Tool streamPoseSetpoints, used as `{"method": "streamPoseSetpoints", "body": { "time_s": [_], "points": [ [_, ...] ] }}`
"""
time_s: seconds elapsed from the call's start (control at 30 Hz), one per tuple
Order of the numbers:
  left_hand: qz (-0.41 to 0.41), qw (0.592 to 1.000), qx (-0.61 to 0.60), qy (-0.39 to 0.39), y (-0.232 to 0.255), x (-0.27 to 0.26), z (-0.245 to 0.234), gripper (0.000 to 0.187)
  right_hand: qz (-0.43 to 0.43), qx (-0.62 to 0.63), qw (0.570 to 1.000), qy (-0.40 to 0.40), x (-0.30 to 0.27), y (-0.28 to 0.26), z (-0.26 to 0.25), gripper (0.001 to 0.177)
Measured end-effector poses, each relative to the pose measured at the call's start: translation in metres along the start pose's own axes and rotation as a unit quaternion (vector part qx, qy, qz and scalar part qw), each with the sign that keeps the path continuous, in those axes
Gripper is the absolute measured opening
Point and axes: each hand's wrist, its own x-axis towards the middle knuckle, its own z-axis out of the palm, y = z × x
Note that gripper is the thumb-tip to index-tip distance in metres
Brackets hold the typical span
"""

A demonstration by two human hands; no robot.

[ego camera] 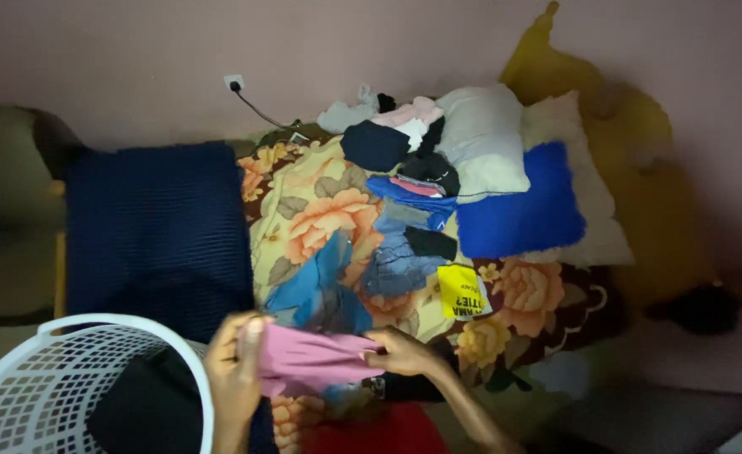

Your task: Folding various items of laundry on a bed and placing them into a laundry basket.

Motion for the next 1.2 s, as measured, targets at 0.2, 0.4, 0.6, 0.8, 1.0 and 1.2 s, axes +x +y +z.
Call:
{"method": "streamPoseSetpoints", "body": {
  "time_s": [0.2,0.4,0.6,0.8,1.0,1.2],
  "points": [
    [0.014,0.989,0.025,0.144,0.001,0.000,-0.064,0.032,-0.107,0.328,0.937,-0.060,-0.029,-0.023,-0.032,0.044],
    [0.016,0.967,-0.034,0.253,0.009,-0.002,-0.125,0.042,0.093,0.110,0.987,-0.073,-0.057,-0.018,-0.056,0.048],
    [0.087,0.965,-0.060,0.240,-0.089,-0.020,-0.161,0.044,0.001,0.254,0.954,0.161,-0.070,0.057,-0.055,0.036],
    [-0.041,0.968,0.010,0.249,-0.031,0.012,-0.127,0.043,0.033,0.220,0.931,0.290,-0.043,0.035,-0.076,0.025],
    [-0.115,0.974,0.112,0.163,-0.090,0.120,-0.118,0.035,-0.054,0.032,0.937,0.344,0.072,0.040,-0.153,0.018],
    [0.008,0.992,0.036,0.118,-0.068,0.184,-0.123,0.042,-0.166,-0.044,0.899,0.402,0.114,0.028,-0.230,0.020]
  ]
}}
